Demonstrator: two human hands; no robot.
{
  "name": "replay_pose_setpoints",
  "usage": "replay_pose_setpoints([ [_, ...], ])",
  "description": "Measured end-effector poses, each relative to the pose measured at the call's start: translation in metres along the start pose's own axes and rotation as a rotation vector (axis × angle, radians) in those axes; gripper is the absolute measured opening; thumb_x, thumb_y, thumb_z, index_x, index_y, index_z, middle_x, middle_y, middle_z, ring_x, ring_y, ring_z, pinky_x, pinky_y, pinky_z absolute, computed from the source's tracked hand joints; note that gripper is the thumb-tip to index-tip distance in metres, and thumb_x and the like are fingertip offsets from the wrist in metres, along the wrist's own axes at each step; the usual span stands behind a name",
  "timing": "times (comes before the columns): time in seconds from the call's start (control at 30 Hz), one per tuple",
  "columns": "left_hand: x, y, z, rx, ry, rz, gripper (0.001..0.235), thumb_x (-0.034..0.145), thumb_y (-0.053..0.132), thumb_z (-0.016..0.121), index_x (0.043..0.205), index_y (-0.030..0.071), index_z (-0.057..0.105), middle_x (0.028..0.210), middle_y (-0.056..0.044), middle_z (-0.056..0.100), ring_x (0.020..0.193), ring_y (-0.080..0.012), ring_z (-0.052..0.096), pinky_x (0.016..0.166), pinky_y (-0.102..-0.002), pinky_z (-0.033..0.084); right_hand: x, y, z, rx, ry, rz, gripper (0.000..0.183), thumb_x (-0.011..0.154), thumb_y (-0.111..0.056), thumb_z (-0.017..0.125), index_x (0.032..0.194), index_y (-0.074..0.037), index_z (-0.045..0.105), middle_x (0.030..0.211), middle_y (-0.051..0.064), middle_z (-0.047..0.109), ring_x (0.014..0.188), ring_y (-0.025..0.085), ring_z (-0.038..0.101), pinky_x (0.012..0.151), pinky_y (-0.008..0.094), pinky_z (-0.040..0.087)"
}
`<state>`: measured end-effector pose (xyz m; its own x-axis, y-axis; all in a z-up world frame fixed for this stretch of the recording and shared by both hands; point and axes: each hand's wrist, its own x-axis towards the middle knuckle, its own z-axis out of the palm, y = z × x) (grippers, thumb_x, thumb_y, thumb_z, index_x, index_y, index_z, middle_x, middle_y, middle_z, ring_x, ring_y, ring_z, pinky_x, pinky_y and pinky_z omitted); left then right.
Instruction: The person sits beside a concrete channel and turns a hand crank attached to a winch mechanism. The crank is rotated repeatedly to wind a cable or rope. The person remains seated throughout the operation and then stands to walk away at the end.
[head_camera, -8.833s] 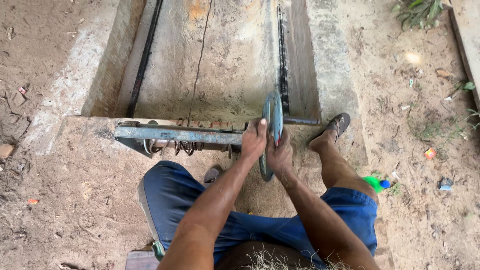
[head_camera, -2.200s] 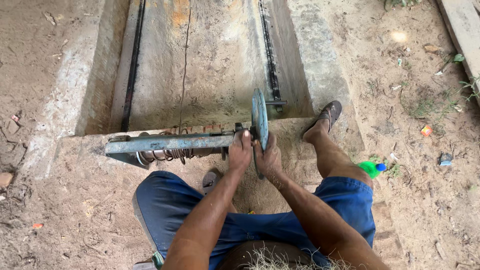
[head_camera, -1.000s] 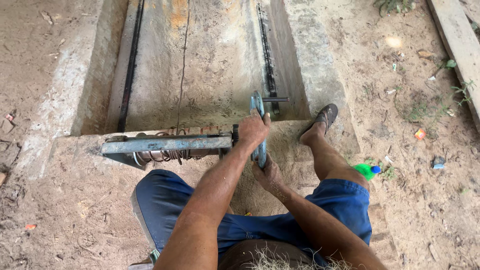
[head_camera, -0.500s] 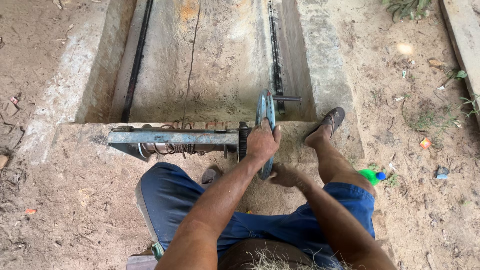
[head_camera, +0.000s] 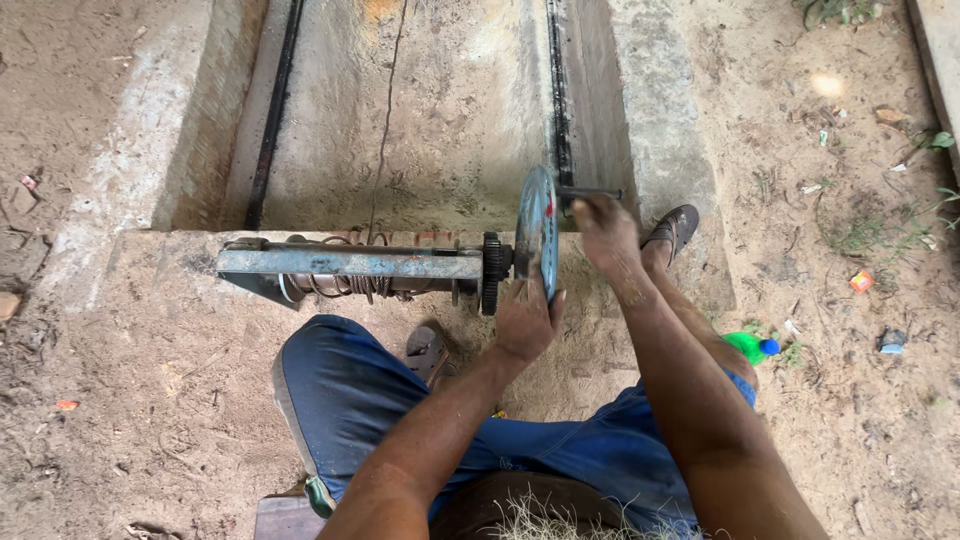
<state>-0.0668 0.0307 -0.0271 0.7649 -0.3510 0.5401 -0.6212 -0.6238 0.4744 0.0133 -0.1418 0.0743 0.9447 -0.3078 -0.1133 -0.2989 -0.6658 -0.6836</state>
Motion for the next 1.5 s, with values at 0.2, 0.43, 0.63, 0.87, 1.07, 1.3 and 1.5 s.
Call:
replay_pose_setpoints([
  [0.2, -0.022, -0.001, -0.003, -0.003, 0.133, 0.130, 0.074, 0.107, 0.031, 0.060, 0.150, -0.019, 0.027, 0.083, -0.016, 0.067, 0.060, -0.0319, 0.064, 0.084, -0.052, 0.063, 0.025, -0.039, 0.031, 0.462, -0.165, 0.111, 0.042, 0.106, -0.037, 0.065, 0.121, 0.002, 0.070, 0.105, 0.023, 0.078, 0.078, 0.019, 0.074, 0.067, 0.031, 0.061],
  [0.43, -0.019, 0.004, -0.008, -0.028, 0.177, 0.140, 0.073, 0.106, 0.029, 0.061, 0.151, -0.017, 0.026, 0.102, -0.022, 0.069, 0.060, -0.0300, 0.065, 0.087, -0.054, 0.062, 0.021, -0.065, 0.042, 0.403, -0.113, 0.340, 0.053, 0.099, -0.021, 0.062, 0.144, -0.005, 0.038, 0.099, 0.020, 0.069, 0.063, 0.019, 0.065, 0.050, 0.035, 0.057],
  [0.63, -0.027, 0.009, -0.022, -0.208, -0.062, -0.063, 0.058, 0.106, 0.031, 0.055, 0.142, -0.013, 0.044, 0.098, -0.020, 0.068, 0.093, -0.0368, 0.067, 0.081, -0.050, 0.062, 0.000, -0.048, 0.058, 0.143, -0.039, 0.132, 0.063, 0.100, -0.018, 0.057, 0.154, -0.003, 0.030, 0.110, 0.024, 0.070, 0.081, 0.029, 0.069, 0.065, 0.042, 0.057],
  [0.87, -0.026, 0.001, -0.036, -0.508, -0.219, -0.290, 0.052, 0.110, 0.053, 0.037, 0.119, 0.009, 0.063, 0.088, -0.008, 0.068, 0.085, -0.0270, 0.068, 0.068, -0.044, 0.064, -0.025, -0.024, 0.071, 0.146, 0.071, -0.074, 0.070, 0.097, -0.014, 0.054, 0.159, -0.003, 0.022, 0.125, 0.028, 0.068, 0.103, 0.035, 0.072, 0.085, 0.046, 0.059],
  [1.07, 0.010, -0.025, -0.042, -0.599, -0.383, -0.932, 0.065, 0.097, 0.063, 0.028, 0.121, 0.013, 0.062, 0.073, -0.012, 0.068, 0.053, -0.0227, 0.064, 0.049, -0.049, 0.061, -0.037, -0.002, 0.094, 0.226, 0.213, -0.350, 0.073, 0.101, -0.008, 0.055, 0.161, 0.001, 0.014, 0.140, 0.036, 0.055, 0.122, 0.045, 0.063, 0.099, 0.049, 0.055],
  [1.3, 0.082, -0.069, -0.027, -0.166, -0.181, -0.611, 0.074, 0.106, 0.062, 0.035, 0.135, -0.003, 0.056, 0.103, -0.037, 0.068, 0.096, -0.0528, 0.069, 0.084, -0.058, 0.059, -0.065, -0.004, 0.098, 0.091, 0.012, 0.064, 0.080, 0.105, -0.027, 0.051, 0.166, -0.006, 0.003, 0.110, 0.030, 0.074, 0.095, 0.040, 0.075, 0.085, 0.048, 0.062],
  [1.5, 0.139, -0.087, -0.010, -0.141, -0.223, -0.507, 0.074, 0.100, 0.062, 0.037, 0.129, -0.002, 0.060, 0.107, -0.028, 0.073, 0.102, -0.0470, 0.070, 0.089, -0.055, 0.057, -0.094, -0.013, 0.092, 0.168, 0.118, -0.135, 0.070, 0.107, -0.025, 0.046, 0.162, -0.008, 0.007, 0.120, 0.029, 0.068, 0.087, 0.041, 0.077, 0.074, 0.052, 0.064],
])
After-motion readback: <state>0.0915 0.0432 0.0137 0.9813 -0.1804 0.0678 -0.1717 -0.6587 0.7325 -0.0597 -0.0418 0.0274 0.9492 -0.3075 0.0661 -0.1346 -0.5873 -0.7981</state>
